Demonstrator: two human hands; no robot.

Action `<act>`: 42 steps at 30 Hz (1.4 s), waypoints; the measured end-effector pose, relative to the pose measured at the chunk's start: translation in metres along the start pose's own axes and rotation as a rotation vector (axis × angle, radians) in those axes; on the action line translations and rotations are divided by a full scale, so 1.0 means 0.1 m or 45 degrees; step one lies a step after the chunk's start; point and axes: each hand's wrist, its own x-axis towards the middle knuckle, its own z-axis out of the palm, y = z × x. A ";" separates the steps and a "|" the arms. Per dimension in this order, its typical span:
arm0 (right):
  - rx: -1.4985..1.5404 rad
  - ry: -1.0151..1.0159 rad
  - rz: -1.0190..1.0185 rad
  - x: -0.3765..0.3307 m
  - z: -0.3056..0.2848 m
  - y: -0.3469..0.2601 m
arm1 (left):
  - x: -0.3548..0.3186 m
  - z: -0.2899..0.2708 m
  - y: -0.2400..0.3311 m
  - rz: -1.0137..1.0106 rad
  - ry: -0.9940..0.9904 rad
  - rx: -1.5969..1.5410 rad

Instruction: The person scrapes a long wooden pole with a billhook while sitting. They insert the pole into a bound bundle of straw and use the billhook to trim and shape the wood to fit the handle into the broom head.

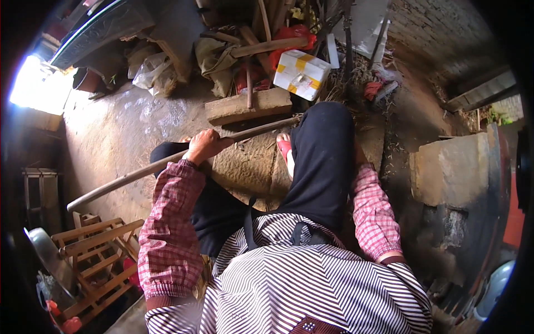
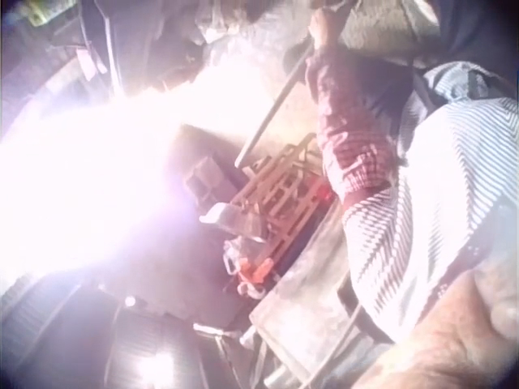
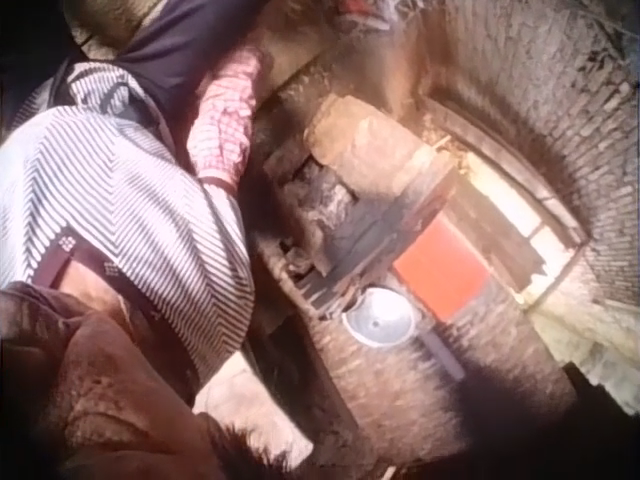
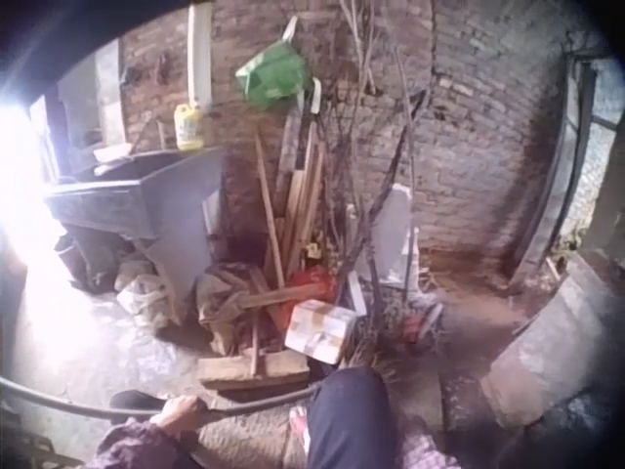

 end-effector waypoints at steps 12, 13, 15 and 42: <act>-0.086 0.465 0.071 -1.32 -1.30 -0.03 | -0.23 0.09 0.18 0.044 -0.092 0.102; -0.090 0.493 0.081 -1.41 -1.35 -0.01 | -0.27 0.11 0.22 0.034 -0.087 0.050; -0.085 0.526 0.101 -1.53 -1.40 0.06 | -0.40 0.05 0.35 0.027 -0.030 -0.009; -0.481 -0.303 0.573 0.67 -0.58 -1.19 | -0.38 0.07 1.24 -0.588 -1.112 -1.383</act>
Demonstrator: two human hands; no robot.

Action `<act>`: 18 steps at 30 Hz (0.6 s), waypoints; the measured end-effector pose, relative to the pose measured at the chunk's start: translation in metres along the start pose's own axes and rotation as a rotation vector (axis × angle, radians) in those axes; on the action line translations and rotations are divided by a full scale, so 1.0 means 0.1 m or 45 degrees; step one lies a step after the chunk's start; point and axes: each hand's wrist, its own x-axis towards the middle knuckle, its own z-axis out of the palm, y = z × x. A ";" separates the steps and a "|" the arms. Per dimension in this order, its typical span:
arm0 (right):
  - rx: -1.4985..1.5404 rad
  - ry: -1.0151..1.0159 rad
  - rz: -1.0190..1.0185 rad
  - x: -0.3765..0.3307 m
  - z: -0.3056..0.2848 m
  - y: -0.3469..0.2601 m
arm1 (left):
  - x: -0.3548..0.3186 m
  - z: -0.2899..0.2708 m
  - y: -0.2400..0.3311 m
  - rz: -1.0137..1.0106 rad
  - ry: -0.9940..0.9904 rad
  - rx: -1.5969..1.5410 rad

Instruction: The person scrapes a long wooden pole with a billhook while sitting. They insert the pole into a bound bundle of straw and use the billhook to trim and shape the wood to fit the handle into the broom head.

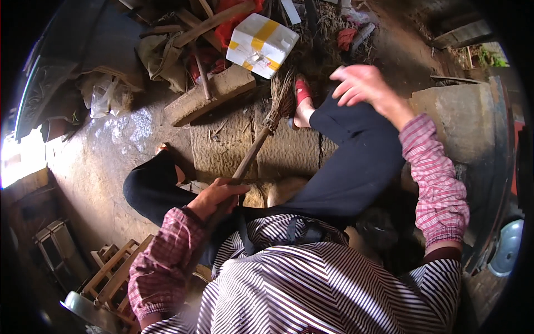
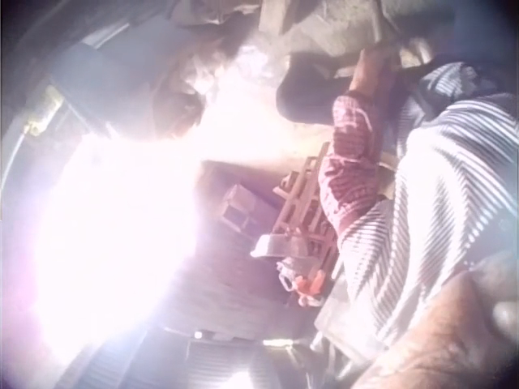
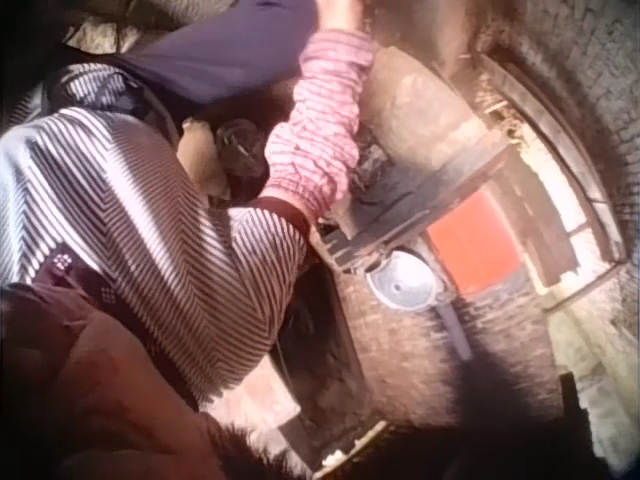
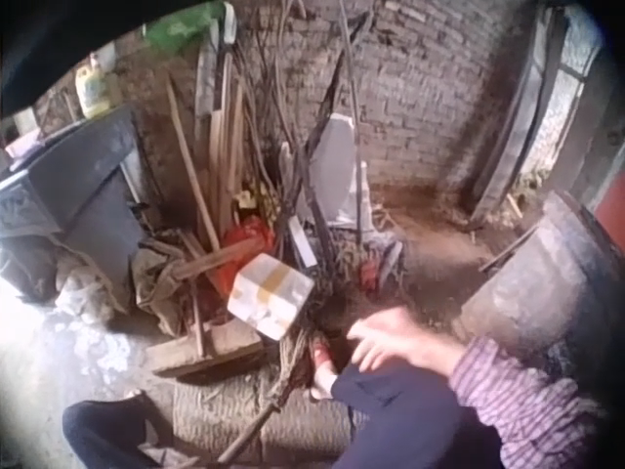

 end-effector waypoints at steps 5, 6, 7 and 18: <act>0.070 -0.413 0.373 0.40 1.33 0.83 | 0.53 0.00 -0.25 -0.199 -0.155 -0.271; 0.197 -0.452 0.463 0.41 1.57 1.10 | 0.58 0.03 -0.25 -0.198 -0.182 -0.266; 0.366 -0.395 0.594 0.35 1.84 1.22 | 0.58 0.03 -0.27 -0.198 -0.201 -0.297; 1.647 -0.030 0.594 0.57 2.84 1.61 | 0.48 0.27 -0.25 -0.226 -0.304 -0.620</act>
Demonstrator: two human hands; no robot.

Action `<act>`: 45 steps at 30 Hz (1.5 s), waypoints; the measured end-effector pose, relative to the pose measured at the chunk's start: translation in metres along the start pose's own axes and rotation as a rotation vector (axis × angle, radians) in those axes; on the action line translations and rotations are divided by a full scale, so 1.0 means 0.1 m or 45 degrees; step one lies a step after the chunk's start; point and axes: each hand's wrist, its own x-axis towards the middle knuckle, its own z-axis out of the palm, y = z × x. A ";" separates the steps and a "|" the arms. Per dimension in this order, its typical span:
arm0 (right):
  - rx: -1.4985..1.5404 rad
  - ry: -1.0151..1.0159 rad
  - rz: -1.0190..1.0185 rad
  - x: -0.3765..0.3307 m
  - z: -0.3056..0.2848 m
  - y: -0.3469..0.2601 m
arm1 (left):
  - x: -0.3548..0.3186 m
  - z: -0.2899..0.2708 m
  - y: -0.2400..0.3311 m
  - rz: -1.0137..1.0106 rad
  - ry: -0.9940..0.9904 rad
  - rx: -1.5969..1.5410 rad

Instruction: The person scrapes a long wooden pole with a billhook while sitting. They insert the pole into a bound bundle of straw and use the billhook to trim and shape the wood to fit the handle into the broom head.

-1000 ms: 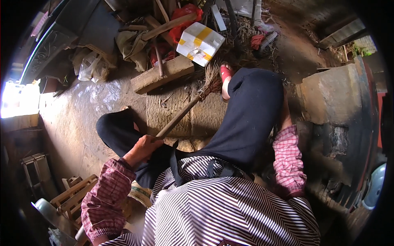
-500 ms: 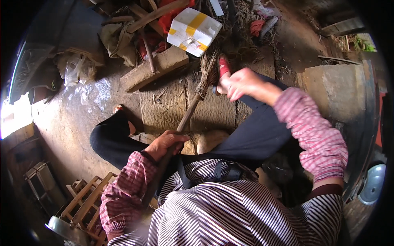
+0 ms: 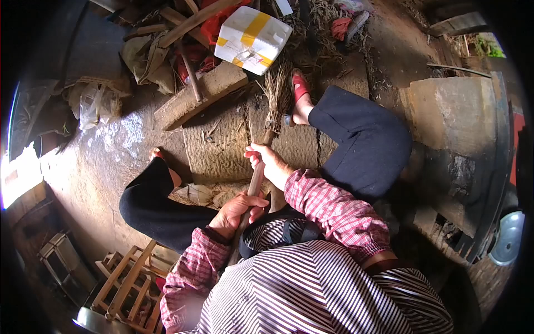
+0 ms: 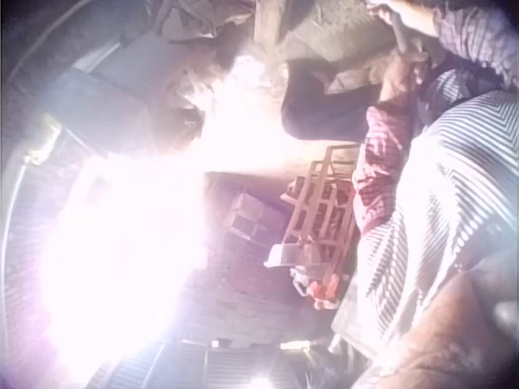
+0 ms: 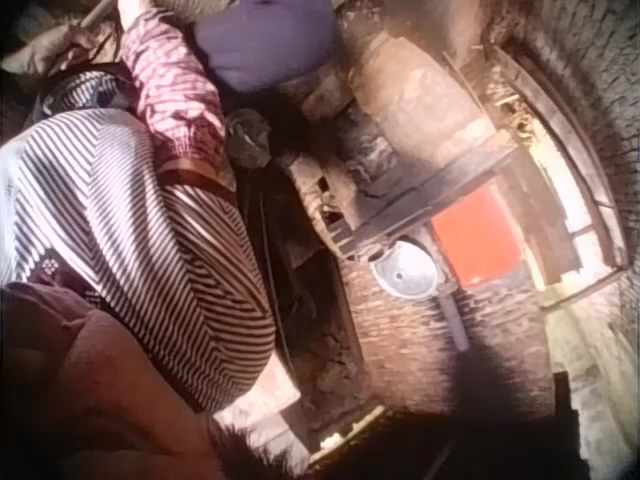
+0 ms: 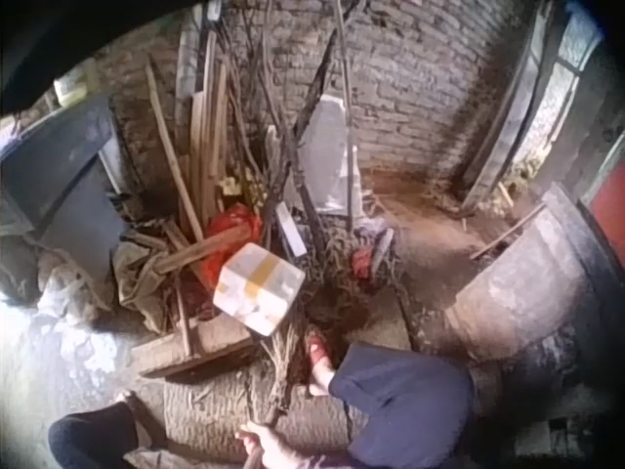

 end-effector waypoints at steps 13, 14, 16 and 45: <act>-0.162 0.212 -0.010 -0.13 0.09 0.08 | -0.02 -0.14 -0.18 -0.100 -0.257 -0.406; -0.159 0.213 -0.003 -0.17 0.10 0.09 | -0.05 -0.12 -0.19 -0.099 -0.248 -0.441; -0.138 0.188 -0.013 -0.23 0.13 0.08 | -0.08 -0.10 -0.20 -0.103 -0.246 -0.466; -0.397 -0.488 0.166 -0.18 0.62 0.63 | -1.42 -0.87 0.23 0.684 1.056 1.848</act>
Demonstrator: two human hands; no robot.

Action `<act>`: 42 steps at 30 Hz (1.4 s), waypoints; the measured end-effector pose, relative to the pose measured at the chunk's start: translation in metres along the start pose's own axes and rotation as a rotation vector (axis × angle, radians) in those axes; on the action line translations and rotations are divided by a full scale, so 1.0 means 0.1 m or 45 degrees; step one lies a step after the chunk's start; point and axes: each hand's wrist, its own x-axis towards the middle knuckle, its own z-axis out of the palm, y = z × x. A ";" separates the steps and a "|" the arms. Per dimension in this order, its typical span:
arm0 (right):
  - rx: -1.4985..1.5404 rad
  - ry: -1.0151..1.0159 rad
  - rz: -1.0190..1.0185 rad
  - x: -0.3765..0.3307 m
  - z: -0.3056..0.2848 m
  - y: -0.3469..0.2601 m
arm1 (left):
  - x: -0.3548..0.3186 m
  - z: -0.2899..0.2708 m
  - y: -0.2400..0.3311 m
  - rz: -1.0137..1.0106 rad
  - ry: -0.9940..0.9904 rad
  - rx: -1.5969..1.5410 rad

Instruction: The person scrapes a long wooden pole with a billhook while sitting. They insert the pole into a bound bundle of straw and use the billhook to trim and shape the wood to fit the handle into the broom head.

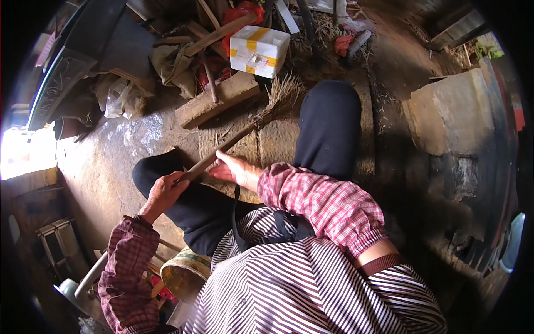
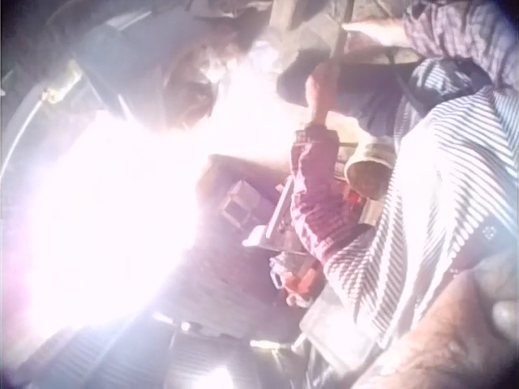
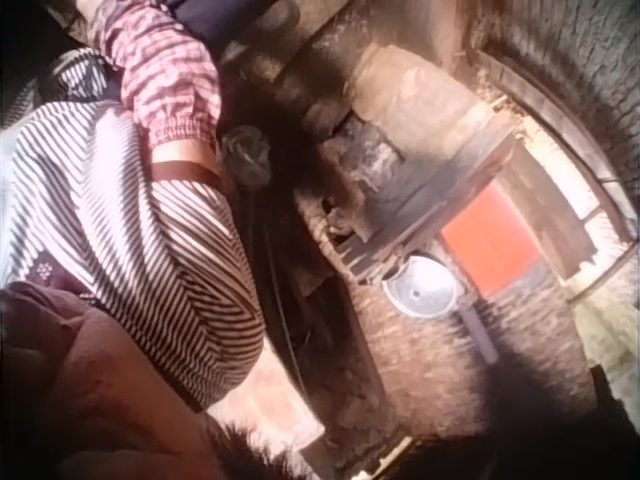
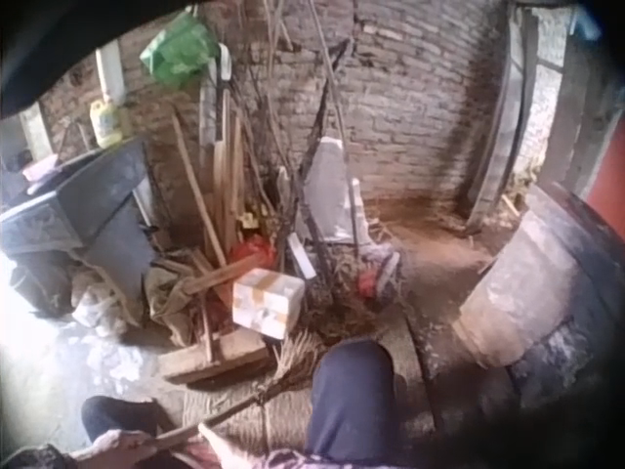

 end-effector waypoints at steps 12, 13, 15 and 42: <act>-0.245 0.041 0.148 -0.63 0.30 -1.33 | 0.28 -0.26 0.02 -0.094 -0.026 0.115; -0.156 0.075 0.162 -0.63 0.31 -1.47 | 0.36 -0.28 0.11 -0.120 -0.058 0.131; 0.009 0.015 0.158 -0.56 0.42 -1.60 | 0.47 -0.31 0.12 -0.186 -0.123 0.071; 0.237 0.824 -0.053 -0.26 0.60 -1.86 | 1.01 -1.17 0.26 -0.351 -0.315 -0.103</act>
